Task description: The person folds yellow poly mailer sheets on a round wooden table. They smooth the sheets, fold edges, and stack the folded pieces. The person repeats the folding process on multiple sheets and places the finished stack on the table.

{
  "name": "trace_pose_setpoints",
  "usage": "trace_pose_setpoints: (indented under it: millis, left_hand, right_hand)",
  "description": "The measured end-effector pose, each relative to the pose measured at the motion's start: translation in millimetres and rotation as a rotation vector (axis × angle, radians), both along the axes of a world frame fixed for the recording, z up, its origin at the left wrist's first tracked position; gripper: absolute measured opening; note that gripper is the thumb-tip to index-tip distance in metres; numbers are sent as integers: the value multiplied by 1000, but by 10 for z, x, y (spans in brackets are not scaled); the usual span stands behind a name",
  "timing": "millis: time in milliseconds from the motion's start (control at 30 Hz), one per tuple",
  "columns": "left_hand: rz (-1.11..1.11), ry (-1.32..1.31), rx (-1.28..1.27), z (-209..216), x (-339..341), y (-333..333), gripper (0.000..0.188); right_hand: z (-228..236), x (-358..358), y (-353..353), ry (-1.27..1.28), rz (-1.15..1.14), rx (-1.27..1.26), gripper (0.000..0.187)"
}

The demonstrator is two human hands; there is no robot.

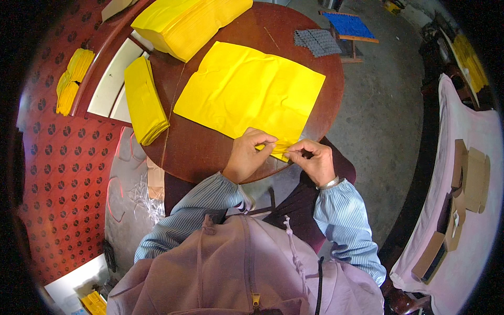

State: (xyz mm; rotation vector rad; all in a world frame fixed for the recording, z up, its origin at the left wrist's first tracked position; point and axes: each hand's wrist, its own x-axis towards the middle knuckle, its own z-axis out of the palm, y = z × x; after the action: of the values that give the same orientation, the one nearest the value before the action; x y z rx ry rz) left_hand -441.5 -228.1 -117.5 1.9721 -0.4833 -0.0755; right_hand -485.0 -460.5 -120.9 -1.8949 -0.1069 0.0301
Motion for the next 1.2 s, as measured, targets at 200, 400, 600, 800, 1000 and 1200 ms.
trace_pose_setpoints:
  millis: [200, 400, 600, 800, 1000, 1200]
  left_hand:
    - [-31, 7, -4, 47, 1, 13, 17]
    - [-14, -58, -4, 35, -21, -4, 19]
    - [100, -97, 15, -26, -54, -102, 15]
    - [89, -49, -17, -11, -47, -95, 14]
    - [69, 12, -36, 7, -36, -56, 12]
    - [65, -33, -70, -11, -37, -57, 10]
  right_hand:
    - [-44, 47, 29, -11, -27, 64, 13]
    - [-73, 144, 50, 12, -14, 61, 10]
    - [70, 86, 32, 11, 38, 80, 16]
    - [199, 8, -40, -294, 174, -229, 22]
    - [169, 65, -37, -258, 158, -204, 14]
    - [77, 92, -60, 5, 47, -75, 12]
